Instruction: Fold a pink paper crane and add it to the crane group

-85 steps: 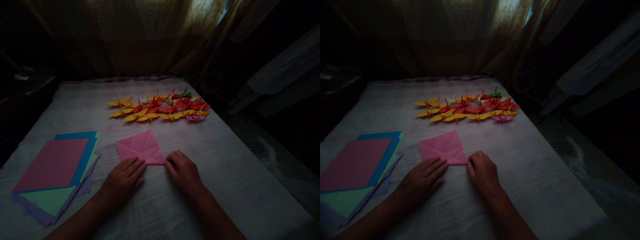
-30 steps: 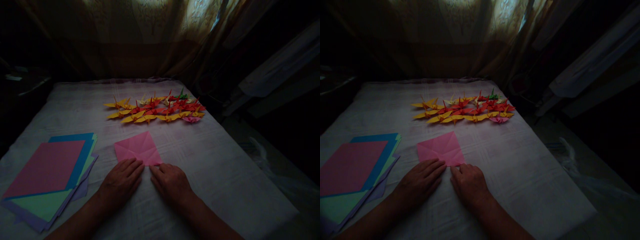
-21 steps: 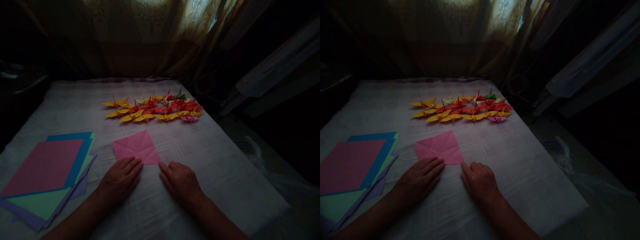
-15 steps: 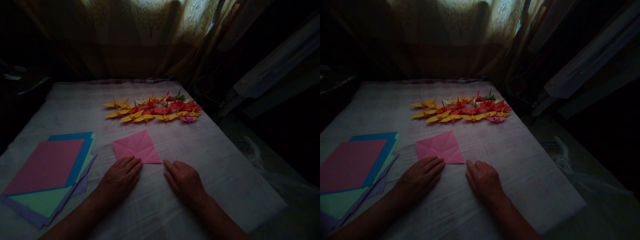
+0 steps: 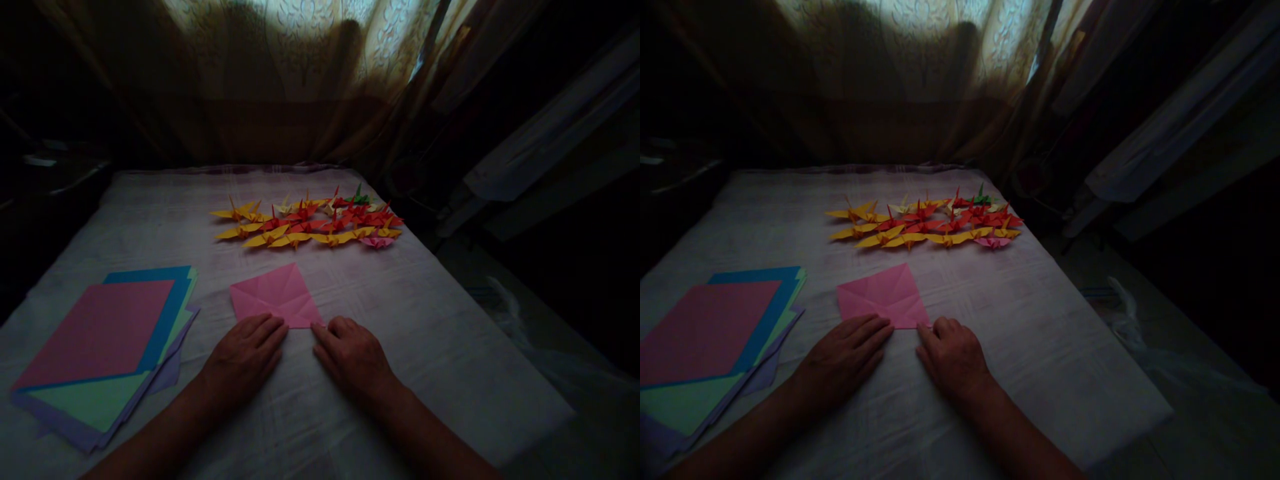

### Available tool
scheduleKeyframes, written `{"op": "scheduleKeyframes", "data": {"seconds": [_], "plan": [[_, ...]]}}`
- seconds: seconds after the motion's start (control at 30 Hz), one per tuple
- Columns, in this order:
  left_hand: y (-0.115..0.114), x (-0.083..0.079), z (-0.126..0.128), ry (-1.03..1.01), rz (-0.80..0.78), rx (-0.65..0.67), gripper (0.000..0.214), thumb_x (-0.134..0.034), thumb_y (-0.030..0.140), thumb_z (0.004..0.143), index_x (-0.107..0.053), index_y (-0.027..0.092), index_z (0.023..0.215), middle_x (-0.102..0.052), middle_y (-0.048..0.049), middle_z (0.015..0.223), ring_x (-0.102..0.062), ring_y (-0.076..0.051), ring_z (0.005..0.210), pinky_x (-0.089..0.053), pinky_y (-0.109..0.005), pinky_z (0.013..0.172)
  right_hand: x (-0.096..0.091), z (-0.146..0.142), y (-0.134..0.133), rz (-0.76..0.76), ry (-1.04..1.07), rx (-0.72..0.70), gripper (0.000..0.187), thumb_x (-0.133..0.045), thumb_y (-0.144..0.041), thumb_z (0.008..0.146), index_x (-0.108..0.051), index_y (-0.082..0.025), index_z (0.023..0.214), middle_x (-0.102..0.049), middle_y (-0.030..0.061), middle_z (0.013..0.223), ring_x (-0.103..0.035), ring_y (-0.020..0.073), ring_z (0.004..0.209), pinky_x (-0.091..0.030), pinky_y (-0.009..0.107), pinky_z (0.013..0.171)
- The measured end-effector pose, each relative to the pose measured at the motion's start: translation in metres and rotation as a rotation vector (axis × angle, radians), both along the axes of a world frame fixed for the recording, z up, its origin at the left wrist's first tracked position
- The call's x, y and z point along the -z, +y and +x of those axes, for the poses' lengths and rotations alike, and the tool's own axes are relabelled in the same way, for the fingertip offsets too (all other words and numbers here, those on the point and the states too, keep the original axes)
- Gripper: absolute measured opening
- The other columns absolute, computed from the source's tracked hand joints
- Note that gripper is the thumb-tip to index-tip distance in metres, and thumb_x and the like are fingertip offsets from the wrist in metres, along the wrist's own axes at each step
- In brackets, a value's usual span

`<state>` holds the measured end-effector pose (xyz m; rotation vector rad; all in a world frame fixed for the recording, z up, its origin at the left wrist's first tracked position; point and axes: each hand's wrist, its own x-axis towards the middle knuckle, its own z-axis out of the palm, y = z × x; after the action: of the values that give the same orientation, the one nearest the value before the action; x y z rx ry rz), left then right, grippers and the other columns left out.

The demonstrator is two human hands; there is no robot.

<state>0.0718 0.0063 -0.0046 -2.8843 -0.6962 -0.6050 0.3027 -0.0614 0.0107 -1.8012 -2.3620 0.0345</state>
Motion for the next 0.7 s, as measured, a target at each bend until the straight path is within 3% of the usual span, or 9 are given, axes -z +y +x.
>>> {"op": "scheduleKeyframes", "data": {"seconds": [0.17,0.33,0.47,0.7], "plan": [[-0.001,0.002,-0.001,0.069,-0.010,-0.029,0.039,-0.033,0.025,0.101,-0.066,0.014,0.121,-0.069,-0.0098,0.120,-0.063,-0.024,0.110,-0.052,-0.041,0.095,0.005,0.007,0.002,0.016,0.097,0.054,0.031,-0.055,-0.027,0.092,-0.061,-0.018,0.121,-0.066,0.0081,0.093,-0.061,0.0202,0.083,-0.046,0.030,0.072],[-0.001,0.001,-0.001,0.056,-0.009,-0.023,0.039,-0.033,0.025,0.101,-0.065,0.013,0.121,-0.069,-0.0115,0.120,-0.063,-0.025,0.110,-0.051,-0.042,0.096,0.005,0.010,0.011,-0.035,0.304,0.178,0.012,-0.054,-0.025,0.091,-0.065,-0.020,0.088,-0.066,0.0036,0.087,-0.061,0.0165,0.078,-0.044,0.027,0.071],[0.000,0.001,-0.001,0.041,-0.033,-0.011,0.038,-0.033,0.024,0.102,-0.062,0.014,0.125,-0.067,-0.0113,0.121,-0.061,-0.025,0.111,-0.049,-0.042,0.096,0.002,0.008,0.020,-0.075,0.303,0.248,0.018,-0.054,-0.027,0.091,-0.063,-0.021,0.077,-0.066,0.0015,0.081,-0.060,0.0146,0.072,-0.040,0.025,0.066],[0.002,0.001,-0.001,0.098,-0.114,-0.019,0.038,-0.038,0.026,0.100,-0.057,0.020,0.132,-0.064,-0.0100,0.124,-0.059,-0.025,0.111,-0.048,-0.043,0.095,0.004,0.006,0.023,-0.057,0.267,0.249,0.019,-0.052,-0.027,0.092,-0.061,-0.021,0.076,-0.066,0.0012,0.080,-0.060,0.0145,0.071,-0.037,0.025,0.063]]}}
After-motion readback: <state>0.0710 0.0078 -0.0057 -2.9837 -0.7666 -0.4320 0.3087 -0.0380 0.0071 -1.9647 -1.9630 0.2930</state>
